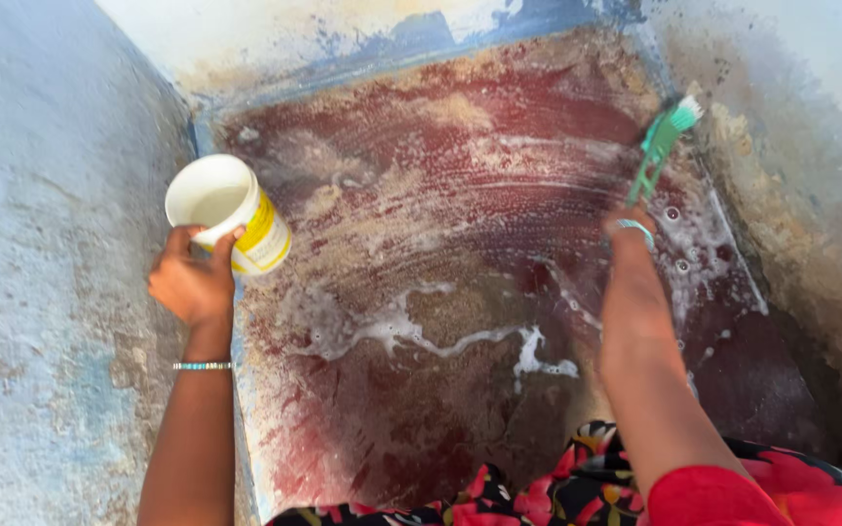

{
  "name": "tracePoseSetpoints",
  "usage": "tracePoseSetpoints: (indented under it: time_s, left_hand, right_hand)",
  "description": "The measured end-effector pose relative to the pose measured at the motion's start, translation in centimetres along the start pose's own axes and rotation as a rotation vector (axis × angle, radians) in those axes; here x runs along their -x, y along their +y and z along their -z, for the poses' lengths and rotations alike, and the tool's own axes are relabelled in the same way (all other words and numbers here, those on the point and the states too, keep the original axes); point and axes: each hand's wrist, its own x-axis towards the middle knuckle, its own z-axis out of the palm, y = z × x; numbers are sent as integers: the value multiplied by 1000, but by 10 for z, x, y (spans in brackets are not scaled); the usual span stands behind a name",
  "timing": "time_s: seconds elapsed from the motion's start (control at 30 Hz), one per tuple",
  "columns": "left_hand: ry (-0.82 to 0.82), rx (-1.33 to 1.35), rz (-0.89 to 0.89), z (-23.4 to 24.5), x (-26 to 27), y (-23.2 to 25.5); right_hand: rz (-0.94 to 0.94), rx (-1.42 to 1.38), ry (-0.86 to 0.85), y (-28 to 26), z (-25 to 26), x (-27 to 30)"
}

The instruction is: The person scrubs the floor using a brush and pours water from a cup to rinse the area.

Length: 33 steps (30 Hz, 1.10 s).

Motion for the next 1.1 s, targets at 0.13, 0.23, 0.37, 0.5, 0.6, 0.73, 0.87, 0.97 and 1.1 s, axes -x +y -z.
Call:
tracePoseSetpoints:
  time_s: [0.13,0.23,0.37,0.5,0.6,0.73,0.87,0.97,1.1]
  left_hand:
    - [0,66,39,-7,2,6]
    - [10,137,113,-19,6,17]
    - [48,95,115,-27,8,27]
    - [43,107,91,-27,8,25]
    - [8,119,80,-22,6,27]
    - [24,165,-24,-12,2,33]
    - [31,138,-62,-15,-1,53]
    - [-13,198,-122,-16,7,68]
    - [-141,280,-150,-14,23,86]
  right_hand:
    - [293,103,-136,-101,-81,28]
    - [683,161,-335,-230,-132,97]
    - [1045,365,-492,-277,-116,224]
    - [675,390,-476,-172,-46,179]
    - [164,322,-294,-23,24,120]
    - [-162,-59,61,105,35,128]
    - [-16,137,-106,58,-47,180]
    - [221,192,-295,22,-92,256]
    - [340,295,-355,16,-88,252]
